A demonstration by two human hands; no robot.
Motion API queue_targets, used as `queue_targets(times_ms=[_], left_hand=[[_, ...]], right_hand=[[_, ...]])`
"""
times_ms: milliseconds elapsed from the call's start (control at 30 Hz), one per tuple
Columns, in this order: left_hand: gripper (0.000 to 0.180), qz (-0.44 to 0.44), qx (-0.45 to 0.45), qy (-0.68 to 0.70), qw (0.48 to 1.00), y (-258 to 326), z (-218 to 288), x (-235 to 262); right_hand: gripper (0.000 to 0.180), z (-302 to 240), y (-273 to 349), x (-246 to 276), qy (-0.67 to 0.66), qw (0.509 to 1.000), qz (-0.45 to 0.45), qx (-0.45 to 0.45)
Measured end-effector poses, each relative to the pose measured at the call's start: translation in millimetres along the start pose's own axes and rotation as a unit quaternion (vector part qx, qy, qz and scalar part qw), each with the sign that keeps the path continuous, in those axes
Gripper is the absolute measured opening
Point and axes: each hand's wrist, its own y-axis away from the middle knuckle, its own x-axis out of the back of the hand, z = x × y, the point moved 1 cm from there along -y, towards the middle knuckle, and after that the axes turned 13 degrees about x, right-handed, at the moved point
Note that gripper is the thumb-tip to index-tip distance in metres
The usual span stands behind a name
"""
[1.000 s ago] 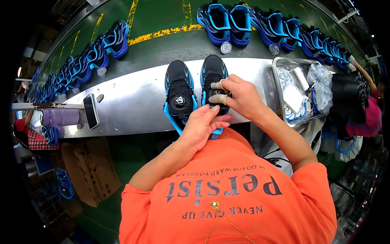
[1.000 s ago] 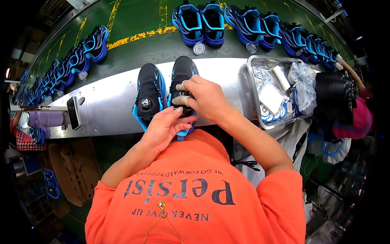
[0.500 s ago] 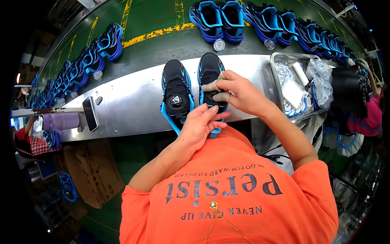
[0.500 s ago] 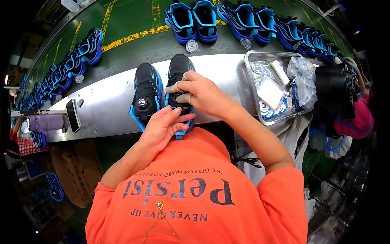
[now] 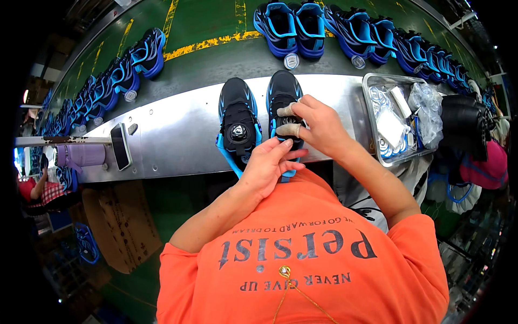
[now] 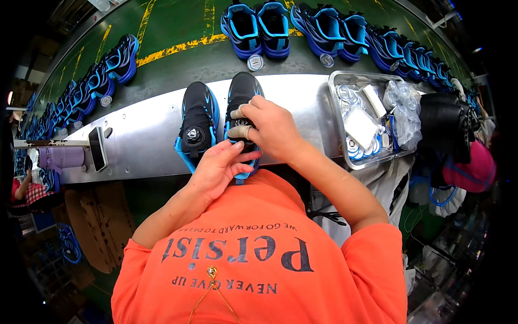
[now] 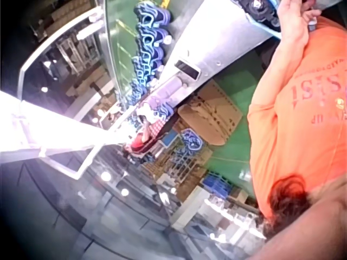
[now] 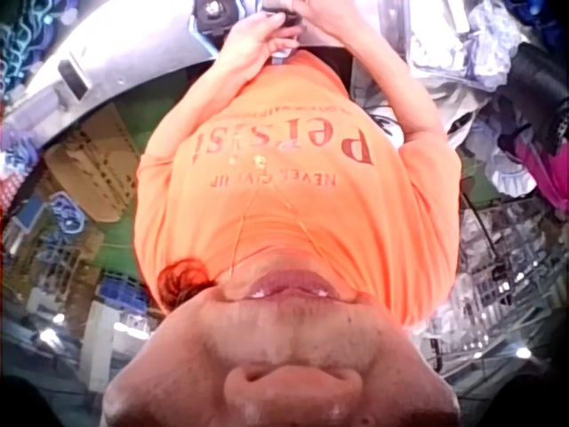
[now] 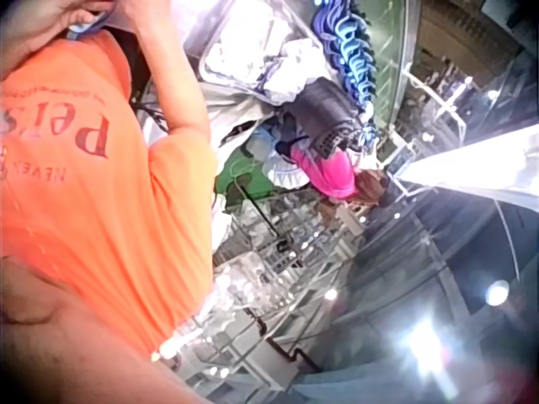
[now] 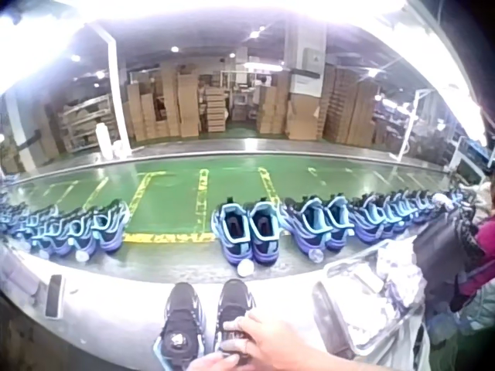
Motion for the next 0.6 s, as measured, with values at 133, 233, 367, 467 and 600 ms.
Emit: queue_targets(times_ms=[133,233,367,467,600], left_hand=[[0.024,0.003,-0.007,-0.007,1.0,-0.4,-1.4,-3.9],[0.026,0.012,-0.004,-0.016,1.0,-2.3,-1.4,-4.5],[0.03,-0.013,0.007,-0.031,0.999,5.1,0.5,-9.4],[0.029,-0.009,0.107,-0.229,0.967,39.2,39.6,-11.9],[0.032,0.159,-0.197,-0.695,0.673,19.2,79.1,-31.6]], right_hand=[[0.035,10.8,-1.9,8.7,-0.101,0.992,-0.022,0.071],[0.036,9.6,5.4,-8.8,-0.066,0.995,0.02,0.066],[0.035,14.5,9.5,-7.2,-0.003,0.994,0.102,0.03],[0.044,50.2,17.2,16.8,-0.063,0.992,0.099,-0.043],[0.07,37.7,24.3,16.8,-0.105,0.994,0.03,0.01]])
